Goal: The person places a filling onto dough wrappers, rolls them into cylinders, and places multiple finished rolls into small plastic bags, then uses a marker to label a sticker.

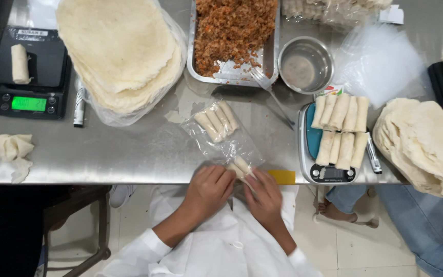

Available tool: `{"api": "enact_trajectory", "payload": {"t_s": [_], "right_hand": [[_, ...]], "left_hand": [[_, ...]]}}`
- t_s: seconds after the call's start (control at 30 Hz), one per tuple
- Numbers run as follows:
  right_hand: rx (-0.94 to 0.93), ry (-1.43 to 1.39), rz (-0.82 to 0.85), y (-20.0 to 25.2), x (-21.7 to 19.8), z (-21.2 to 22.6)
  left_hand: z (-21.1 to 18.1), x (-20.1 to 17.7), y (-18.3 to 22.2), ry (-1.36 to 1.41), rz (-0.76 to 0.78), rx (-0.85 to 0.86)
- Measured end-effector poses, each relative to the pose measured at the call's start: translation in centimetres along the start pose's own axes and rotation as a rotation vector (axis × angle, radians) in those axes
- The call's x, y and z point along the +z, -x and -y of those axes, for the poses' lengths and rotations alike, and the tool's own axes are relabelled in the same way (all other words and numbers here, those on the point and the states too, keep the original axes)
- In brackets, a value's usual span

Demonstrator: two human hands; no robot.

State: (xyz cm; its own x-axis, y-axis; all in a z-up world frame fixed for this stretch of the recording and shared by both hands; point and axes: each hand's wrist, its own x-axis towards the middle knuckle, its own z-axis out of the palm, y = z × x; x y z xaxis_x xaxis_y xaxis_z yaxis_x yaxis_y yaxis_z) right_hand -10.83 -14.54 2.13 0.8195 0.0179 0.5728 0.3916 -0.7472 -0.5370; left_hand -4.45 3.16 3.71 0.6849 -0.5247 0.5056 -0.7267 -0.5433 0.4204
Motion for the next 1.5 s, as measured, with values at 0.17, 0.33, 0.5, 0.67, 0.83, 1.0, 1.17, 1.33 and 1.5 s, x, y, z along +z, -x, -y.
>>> {"api": "enact_trajectory", "payload": {"t_s": [0.17,0.33,0.5,0.67,0.83,1.0,1.17,1.33,1.5], "right_hand": [[-0.136,-0.113,0.005,-4.7,5.6,0.3],[0.42,-0.41,0.129,-3.3,6.2,-1.7],[0.648,-0.59,0.149,-3.5,6.1,-2.6],[0.613,-0.343,0.063,-2.6,6.1,-2.7],[0.366,-0.101,0.119,-3.1,6.5,-0.8],[0.306,-0.027,0.007,-2.6,6.4,-0.4],[0.257,-0.343,0.38,-1.8,4.7,-1.6],[0.264,-0.238,0.154,-1.5,9.5,-6.6],[0.039,0.201,0.108,-1.7,10.6,-6.5]], "left_hand": [[0.4,2.0,3.3,0.036,-0.077,0.032],[6.6,-1.9,0.5,0.349,-0.03,-0.236],[13.3,-0.3,-2.5,0.301,-0.04,-0.298],[12.0,-1.5,-3.3,0.442,0.013,-0.467],[12.7,2.2,-2.2,0.181,0.027,-0.399],[7.2,-0.7,-1.0,-0.033,-0.011,-0.348],[0.7,-2.6,0.8,-0.074,-0.171,-0.014],[0.4,0.3,2.0,0.17,-0.1,0.135],[-0.3,0.2,2.9,0.321,-0.024,0.074]]}}
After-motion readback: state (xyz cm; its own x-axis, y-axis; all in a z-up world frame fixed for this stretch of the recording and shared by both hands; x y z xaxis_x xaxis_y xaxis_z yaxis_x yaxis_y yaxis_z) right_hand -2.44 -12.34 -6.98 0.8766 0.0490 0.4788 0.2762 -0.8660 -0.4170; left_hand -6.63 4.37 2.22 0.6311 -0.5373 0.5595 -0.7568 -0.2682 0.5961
